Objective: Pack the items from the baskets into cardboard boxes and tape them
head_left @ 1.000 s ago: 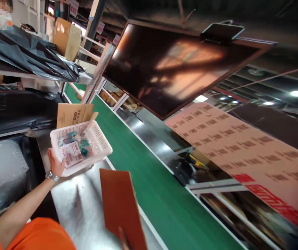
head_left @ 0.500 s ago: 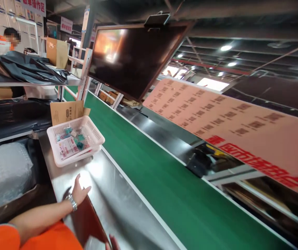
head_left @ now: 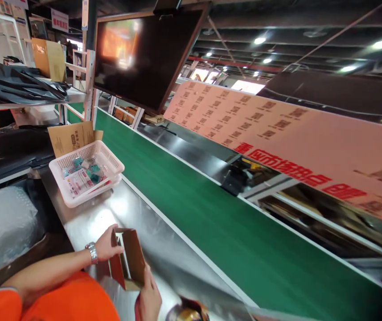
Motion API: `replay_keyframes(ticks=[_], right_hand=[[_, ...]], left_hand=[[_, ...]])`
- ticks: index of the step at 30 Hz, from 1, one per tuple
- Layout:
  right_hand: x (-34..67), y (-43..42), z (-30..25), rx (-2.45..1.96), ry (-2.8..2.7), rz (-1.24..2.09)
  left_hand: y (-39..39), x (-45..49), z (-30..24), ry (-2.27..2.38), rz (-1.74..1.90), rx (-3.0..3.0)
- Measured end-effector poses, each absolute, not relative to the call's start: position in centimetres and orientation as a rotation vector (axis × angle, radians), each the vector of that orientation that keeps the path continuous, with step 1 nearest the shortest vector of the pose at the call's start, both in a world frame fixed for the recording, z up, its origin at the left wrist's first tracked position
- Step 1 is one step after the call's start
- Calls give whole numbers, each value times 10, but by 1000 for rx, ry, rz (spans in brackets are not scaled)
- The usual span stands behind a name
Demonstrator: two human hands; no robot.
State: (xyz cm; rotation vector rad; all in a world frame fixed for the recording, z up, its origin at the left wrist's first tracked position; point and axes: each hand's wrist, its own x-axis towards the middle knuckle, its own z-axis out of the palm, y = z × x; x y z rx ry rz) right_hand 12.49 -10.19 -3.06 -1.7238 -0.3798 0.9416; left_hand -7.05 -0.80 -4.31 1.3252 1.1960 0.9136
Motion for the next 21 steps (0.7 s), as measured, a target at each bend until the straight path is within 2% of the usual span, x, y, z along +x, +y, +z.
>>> replay_keyframes(ticks=[3, 8, 12, 19, 21], right_hand=[[108, -89, -26, -1538, -267, 1063], [123, -90, -41, -1236, -460, 1154], [126, -90, -54, -1311, -496, 1230], [93, -72, -50, -1569, -585, 1028], [95, -72, -50, -1572, -619, 1069]], left_hand=[[-12, -70, -22, 1148, 804, 1483], [5, -99, 5, 1321, 685, 1607], [9, -127, 0, 1275, 410, 1753], [1, -132, -34, 1198, 362, 1880], [7, -125, -38, 1234, 325, 1858]])
